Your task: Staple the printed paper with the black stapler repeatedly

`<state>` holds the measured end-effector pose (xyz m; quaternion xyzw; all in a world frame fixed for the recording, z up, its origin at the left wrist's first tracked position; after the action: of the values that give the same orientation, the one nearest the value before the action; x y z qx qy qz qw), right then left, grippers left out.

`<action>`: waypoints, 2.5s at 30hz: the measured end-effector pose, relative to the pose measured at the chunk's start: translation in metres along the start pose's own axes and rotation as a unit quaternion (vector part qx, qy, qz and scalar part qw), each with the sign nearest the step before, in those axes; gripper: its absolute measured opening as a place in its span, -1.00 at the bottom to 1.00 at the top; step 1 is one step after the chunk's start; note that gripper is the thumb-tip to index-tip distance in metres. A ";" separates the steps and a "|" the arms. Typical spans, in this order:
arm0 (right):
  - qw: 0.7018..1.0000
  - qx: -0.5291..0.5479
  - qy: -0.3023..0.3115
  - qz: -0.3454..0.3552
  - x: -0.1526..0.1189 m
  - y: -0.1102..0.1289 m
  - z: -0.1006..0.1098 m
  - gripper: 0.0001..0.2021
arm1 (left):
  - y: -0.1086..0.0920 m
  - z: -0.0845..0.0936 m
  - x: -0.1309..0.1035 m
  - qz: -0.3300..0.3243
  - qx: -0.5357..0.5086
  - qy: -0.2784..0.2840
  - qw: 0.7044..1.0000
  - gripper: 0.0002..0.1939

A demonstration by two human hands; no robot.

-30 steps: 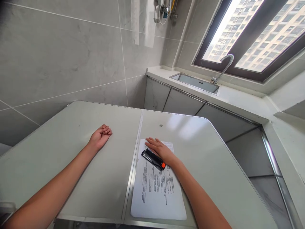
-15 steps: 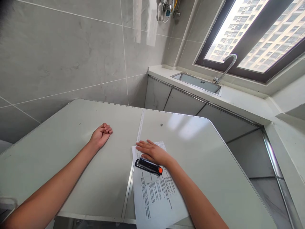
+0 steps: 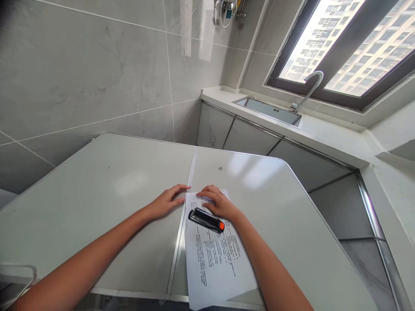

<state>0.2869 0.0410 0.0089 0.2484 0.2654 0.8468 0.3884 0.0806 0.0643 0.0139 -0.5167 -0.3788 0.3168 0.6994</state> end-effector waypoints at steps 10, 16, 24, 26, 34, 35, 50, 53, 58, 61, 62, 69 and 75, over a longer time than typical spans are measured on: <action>1.000 -0.009 0.021 -0.004 -0.012 0.002 0.005 -0.69 | -0.003 -0.035 -0.008 0.017 -0.071 0.047 0.996 -0.88; 1.000 0.003 0.012 0.009 -0.010 0.002 0.007 -0.77 | 0.011 -0.047 -0.009 0.061 -0.110 0.066 0.990 -0.81; 0.997 0.071 -0.035 -0.010 -0.013 -0.002 0.019 -0.77 | -0.021 -0.055 -0.012 0.024 0.039 0.098 0.994 -0.75; 0.997 0.063 -0.040 -0.011 -0.015 -0.002 0.022 -0.77 | -0.022 -0.054 -0.012 0.015 0.057 0.093 0.994 -0.73; 0.999 0.016 -0.022 -0.019 -0.020 -0.002 0.028 -0.72 | -0.016 -0.055 -0.011 -0.012 0.113 0.106 0.988 -0.81; 1.000 0.004 -0.020 -0.015 -0.020 0.000 0.029 -0.72 | -0.015 -0.056 -0.011 -0.010 0.118 0.108 0.987 -0.79; 0.976 0.025 0.002 -0.215 -0.069 0.058 0.011 -0.69 | -0.012 -0.053 -0.010 0.005 0.120 0.068 0.990 -0.73; 0.972 0.050 -0.039 -0.227 -0.068 0.063 -0.004 -0.72 | -0.010 -0.044 -0.009 0.018 0.109 0.047 0.993 -0.81; 0.977 0.042 -0.072 -0.196 -0.036 0.079 -0.030 -0.66 | -0.004 -0.001 -0.004 0.053 0.198 0.012 0.979 -0.85; 0.980 0.060 -0.074 -0.175 -0.010 0.092 -0.052 -0.61 | 0.006 0.030 -0.007 0.109 0.240 0.023 0.964 -0.83; 0.980 0.069 -0.076 -0.169 -0.001 0.097 -0.060 -0.60 | 0.009 0.042 -0.009 0.124 0.256 0.023 0.959 -0.83; 0.985 0.115 -0.078 -0.102 0.069 0.125 -0.113 -0.58 | 0.017 0.118 -0.023 0.111 0.353 0.033 0.928 -0.75; 0.985 0.133 -0.076 -0.084 0.110 0.127 -0.136 -0.53 | 0.030 0.189 -0.023 0.077 0.383 -0.130 0.911 -0.73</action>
<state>0.0715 0.0222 0.0137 0.3378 0.3653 0.7470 0.4410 -0.0946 0.1439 0.0137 -0.1910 -0.2750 0.5544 0.7619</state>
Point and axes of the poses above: each hand's wrist, its own x-axis towards the middle knuckle, its own z-axis out of the back of the hand, y = z × x, the point moved 8 cm from there along x, towards the middle knuckle, and after that the axes turned 4 degrees about -z, right-handed, at the moved point
